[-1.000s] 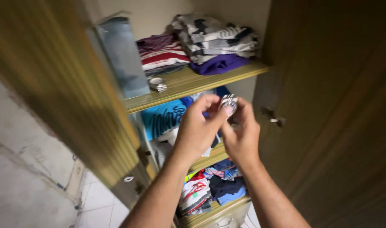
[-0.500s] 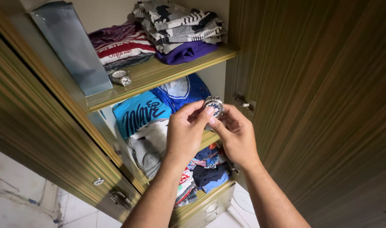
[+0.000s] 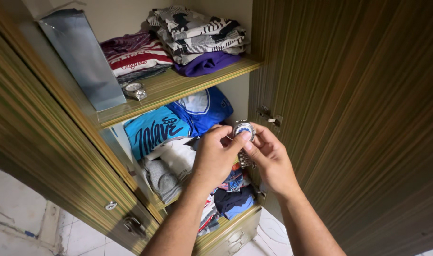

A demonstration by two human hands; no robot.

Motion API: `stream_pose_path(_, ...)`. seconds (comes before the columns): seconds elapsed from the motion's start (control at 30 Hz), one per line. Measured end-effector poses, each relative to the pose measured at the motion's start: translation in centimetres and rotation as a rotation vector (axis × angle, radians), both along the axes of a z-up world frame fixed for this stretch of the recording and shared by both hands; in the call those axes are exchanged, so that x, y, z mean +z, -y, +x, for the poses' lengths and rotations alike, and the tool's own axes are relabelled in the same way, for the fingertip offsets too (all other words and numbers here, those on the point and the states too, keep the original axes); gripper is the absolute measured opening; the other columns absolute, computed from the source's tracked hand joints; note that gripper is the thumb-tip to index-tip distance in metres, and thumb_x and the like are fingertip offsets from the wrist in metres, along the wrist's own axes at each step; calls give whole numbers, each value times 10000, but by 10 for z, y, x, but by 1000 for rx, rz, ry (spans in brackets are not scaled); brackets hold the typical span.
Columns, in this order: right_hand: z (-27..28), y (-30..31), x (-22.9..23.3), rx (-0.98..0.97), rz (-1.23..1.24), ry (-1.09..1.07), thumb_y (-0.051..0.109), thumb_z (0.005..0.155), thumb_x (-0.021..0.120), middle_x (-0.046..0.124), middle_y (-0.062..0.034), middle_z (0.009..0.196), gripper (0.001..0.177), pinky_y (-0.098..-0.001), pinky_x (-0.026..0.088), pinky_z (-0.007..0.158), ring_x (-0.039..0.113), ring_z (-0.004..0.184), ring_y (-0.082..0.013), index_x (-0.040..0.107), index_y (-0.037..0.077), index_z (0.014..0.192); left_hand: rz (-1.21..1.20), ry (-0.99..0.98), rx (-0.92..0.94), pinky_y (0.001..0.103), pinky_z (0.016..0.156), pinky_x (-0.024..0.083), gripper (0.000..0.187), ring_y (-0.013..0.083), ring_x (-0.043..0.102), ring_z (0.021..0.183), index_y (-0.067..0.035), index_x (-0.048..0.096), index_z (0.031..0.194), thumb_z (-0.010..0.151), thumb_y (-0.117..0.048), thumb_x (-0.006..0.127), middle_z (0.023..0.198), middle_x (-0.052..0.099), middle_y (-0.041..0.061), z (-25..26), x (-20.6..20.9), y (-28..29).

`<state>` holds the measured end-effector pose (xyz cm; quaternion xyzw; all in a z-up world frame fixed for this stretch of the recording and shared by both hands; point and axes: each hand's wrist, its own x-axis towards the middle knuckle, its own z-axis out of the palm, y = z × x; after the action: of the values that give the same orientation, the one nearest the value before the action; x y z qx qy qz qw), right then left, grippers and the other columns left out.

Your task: The person picks up a watch and a perfume box from a closet shelf, opens the box to check inside, then picks up a pair of shorts from a bed, folds them by hand, and places them onto a stack of clothes in the closet.

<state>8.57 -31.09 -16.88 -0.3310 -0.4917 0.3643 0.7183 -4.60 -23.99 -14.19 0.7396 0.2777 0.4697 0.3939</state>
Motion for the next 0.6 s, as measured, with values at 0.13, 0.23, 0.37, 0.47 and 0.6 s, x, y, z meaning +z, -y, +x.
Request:
stream_pose_path(0.13,-2,1,-9,-242,-39,146,103,967,696,687,-89,1201,377,-318,538,1002,664,1119,-148,570,-31,1297,-55,107,-29,261,629,503,282,90,591,710,8,702,941,937,-271,742,826,663,29,3,-2,4)
stream_pose_path(0.23,-3,14,-15,-311,-321,134,130,1015,715,625,-171,998,405,-399,446,762,571,863,-213,603,-9,1378,-199,175,-74,243,638,503,246,60,614,709,-33,719,971,938,-277,703,799,709,-25,3,-2,4)
stream_pose_path(0.37,-8,21,-16,-116,-376,78,160,1048,677,684,-135,976,386,-409,532,699,653,796,-199,664,-24,1387,-286,226,-186,232,604,493,232,61,607,681,-12,707,983,988,-243,690,768,692,1,4,-12,4)
stream_pose_path(0.47,-8,20,-9,10,-265,-144,180,990,624,705,-74,1025,343,-358,587,873,689,906,-149,605,-17,1271,-417,237,-262,239,535,476,231,71,582,617,10,685,982,1009,-219,684,726,650,25,5,-21,8)
stream_pose_path(0.6,-9,21,-7,59,-213,-175,193,1004,589,694,-69,1125,319,-350,556,923,682,992,-156,597,13,1267,-384,252,-269,210,573,524,175,18,617,678,-25,693,1010,977,-195,668,789,684,-34,6,-18,12)
